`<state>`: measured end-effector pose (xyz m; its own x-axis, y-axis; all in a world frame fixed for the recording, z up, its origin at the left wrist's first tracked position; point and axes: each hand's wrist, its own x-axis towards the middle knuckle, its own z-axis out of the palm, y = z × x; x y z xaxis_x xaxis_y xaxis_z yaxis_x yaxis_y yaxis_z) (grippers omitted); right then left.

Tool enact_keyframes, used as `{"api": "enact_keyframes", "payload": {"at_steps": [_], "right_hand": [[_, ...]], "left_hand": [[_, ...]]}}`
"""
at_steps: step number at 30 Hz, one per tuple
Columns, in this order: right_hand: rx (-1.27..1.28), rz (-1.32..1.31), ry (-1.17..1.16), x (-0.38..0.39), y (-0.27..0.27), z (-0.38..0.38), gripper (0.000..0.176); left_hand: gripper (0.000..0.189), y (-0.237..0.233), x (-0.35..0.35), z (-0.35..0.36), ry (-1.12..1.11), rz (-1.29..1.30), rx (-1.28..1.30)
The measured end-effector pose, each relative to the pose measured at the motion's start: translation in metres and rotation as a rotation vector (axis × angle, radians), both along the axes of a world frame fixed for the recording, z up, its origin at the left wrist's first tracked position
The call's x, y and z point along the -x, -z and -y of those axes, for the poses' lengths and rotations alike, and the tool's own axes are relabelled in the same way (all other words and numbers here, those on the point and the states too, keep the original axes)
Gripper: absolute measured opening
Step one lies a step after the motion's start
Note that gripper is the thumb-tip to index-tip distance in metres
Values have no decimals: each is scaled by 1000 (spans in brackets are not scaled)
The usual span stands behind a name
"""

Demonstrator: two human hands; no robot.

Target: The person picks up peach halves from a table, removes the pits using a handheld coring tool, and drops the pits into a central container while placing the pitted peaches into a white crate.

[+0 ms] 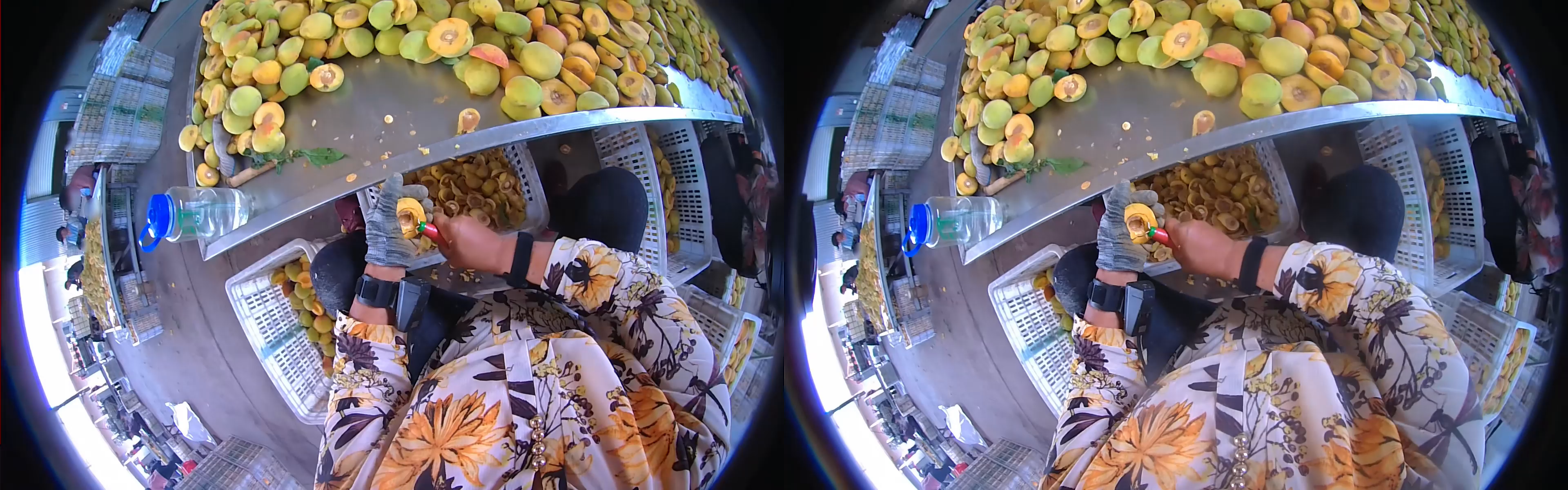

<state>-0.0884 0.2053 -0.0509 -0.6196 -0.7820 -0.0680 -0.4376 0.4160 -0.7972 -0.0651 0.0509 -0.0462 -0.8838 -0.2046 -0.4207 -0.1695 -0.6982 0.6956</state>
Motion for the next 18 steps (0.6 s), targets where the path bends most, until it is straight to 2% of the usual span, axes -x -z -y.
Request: {"api": "enact_keyframes", "payload": {"at_steps": [2, 5, 8, 9, 11, 15, 17, 18], "right_hand": [[8, 129, 35, -10, 0, 7, 14], [16, 188, 72, -17, -11, 17, 13], [5, 123, 28, -20, -11, 21, 9], [3, 121, 23, -17, -26, 24, 9], [-174, 751, 46, -11, -53, 29, 4], [-81, 918, 23, -21, -50, 30, 2], [-10, 1025, 148, -27, -56, 32, 6], [-26, 1010, 135, -30, -55, 32, 6]], "left_hand": [[29, 0, -1, 5, 19, 73, -115], [28, -3, -5, 9, -12, 87, -140], [30, -1, -10, 13, -6, 101, -191], [30, -3, -11, 14, -10, 99, -193], [32, -7, -12, 13, -31, 39, -226], [34, -7, -13, 12, -125, 50, -133], [36, -11, -13, 9, -138, 80, 12], [41, -9, -12, 8, -135, 25, 60]]}}
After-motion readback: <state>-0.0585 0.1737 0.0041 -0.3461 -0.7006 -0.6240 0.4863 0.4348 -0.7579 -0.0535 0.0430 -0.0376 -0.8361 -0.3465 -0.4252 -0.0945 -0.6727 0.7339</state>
